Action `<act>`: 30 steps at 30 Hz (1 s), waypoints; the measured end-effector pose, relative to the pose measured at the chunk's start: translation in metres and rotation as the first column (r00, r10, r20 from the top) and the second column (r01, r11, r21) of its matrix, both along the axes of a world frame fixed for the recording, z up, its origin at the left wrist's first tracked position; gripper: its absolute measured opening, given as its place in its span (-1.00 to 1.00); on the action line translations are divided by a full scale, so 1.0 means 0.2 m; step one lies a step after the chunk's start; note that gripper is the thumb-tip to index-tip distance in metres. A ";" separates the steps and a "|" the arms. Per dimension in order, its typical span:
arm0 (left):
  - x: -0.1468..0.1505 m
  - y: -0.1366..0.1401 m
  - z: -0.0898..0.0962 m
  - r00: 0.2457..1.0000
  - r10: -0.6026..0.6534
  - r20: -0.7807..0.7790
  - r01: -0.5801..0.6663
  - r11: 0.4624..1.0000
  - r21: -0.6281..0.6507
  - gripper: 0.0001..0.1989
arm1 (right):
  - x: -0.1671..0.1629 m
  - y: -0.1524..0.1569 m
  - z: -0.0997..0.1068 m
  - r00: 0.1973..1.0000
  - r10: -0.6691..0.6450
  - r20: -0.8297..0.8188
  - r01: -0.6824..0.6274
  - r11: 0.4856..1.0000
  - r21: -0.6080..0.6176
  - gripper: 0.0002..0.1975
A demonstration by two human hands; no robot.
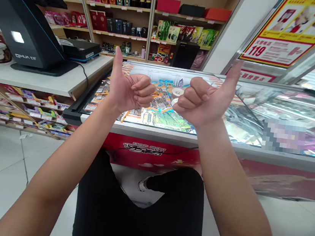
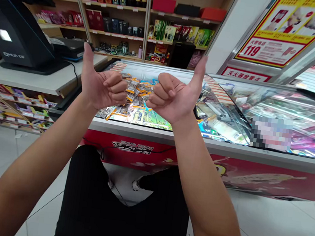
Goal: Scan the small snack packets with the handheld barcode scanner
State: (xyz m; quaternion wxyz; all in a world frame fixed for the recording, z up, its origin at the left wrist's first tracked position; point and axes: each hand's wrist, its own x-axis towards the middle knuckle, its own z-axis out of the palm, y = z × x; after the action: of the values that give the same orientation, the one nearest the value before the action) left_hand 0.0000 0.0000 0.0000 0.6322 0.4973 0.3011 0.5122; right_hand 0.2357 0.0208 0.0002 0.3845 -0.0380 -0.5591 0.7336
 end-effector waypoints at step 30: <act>0.19 0.13 -0.49 0.814 0.162 -0.558 0.154 0.866 0.475 -0.37 | 0.60 0.44 -0.65 -0.285 -0.842 0.458 0.569 0.237 0.788 -0.54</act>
State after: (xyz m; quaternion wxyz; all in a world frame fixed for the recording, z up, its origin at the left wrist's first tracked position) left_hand 0.0385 0.0251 -0.0986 0.3580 0.7748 0.3376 0.3968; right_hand 0.3564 0.1090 -0.1302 0.3779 -0.6964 -0.6012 0.1035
